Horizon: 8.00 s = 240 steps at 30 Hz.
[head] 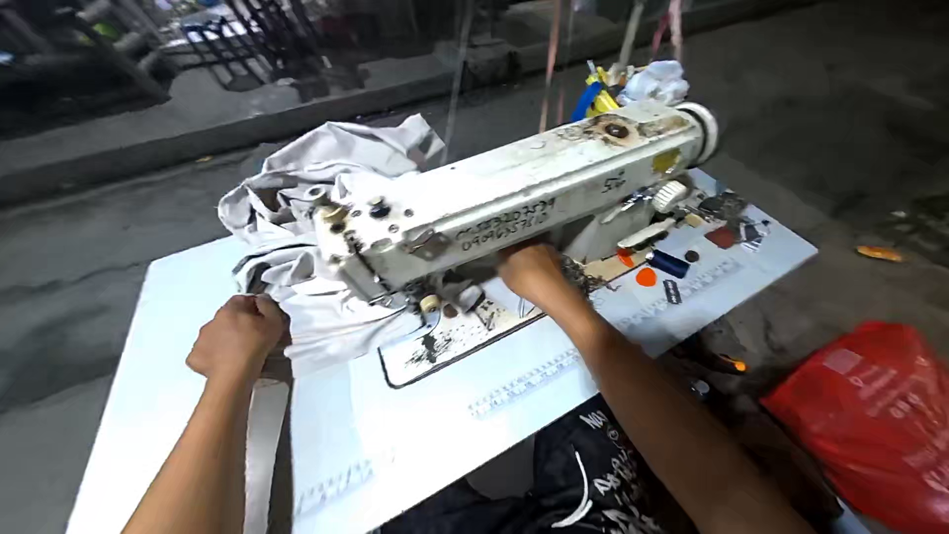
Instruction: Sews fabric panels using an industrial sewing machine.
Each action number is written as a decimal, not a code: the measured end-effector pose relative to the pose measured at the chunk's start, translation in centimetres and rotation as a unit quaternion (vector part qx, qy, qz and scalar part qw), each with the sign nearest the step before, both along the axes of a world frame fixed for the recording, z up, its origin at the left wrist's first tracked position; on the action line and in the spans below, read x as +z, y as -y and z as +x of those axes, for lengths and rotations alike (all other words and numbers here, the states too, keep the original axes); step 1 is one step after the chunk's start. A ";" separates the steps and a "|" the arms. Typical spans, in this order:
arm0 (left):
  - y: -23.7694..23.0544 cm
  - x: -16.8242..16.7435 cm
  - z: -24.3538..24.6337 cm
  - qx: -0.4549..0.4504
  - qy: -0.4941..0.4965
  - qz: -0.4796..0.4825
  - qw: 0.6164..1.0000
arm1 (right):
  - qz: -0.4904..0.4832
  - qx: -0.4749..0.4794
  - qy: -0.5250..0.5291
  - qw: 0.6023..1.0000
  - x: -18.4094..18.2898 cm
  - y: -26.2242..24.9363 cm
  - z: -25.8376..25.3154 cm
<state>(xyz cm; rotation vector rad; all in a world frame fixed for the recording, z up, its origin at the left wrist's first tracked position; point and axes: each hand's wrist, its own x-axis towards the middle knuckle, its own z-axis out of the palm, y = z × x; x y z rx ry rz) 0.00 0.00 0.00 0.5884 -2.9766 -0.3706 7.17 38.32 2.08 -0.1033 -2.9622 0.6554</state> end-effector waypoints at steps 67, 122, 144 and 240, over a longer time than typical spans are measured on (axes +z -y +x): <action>-5.8 0.2 9.9 -0.571 0.046 -0.024 0.819 | 0.066 0.402 -0.067 0.911 -6.2 4.2 9.9; -8.6 -1.3 7.9 -0.451 0.023 -0.049 0.891 | 0.132 0.459 -0.051 0.877 -4.9 0.8 3.1; -8.4 0.9 2.5 -0.445 0.115 -0.051 0.887 | 0.153 0.444 -0.030 0.883 -3.5 1.9 -0.8; -11.2 -0.9 22.0 -0.628 -0.193 -0.127 0.743 | 0.084 0.420 0.012 0.904 -3.9 5.7 4.0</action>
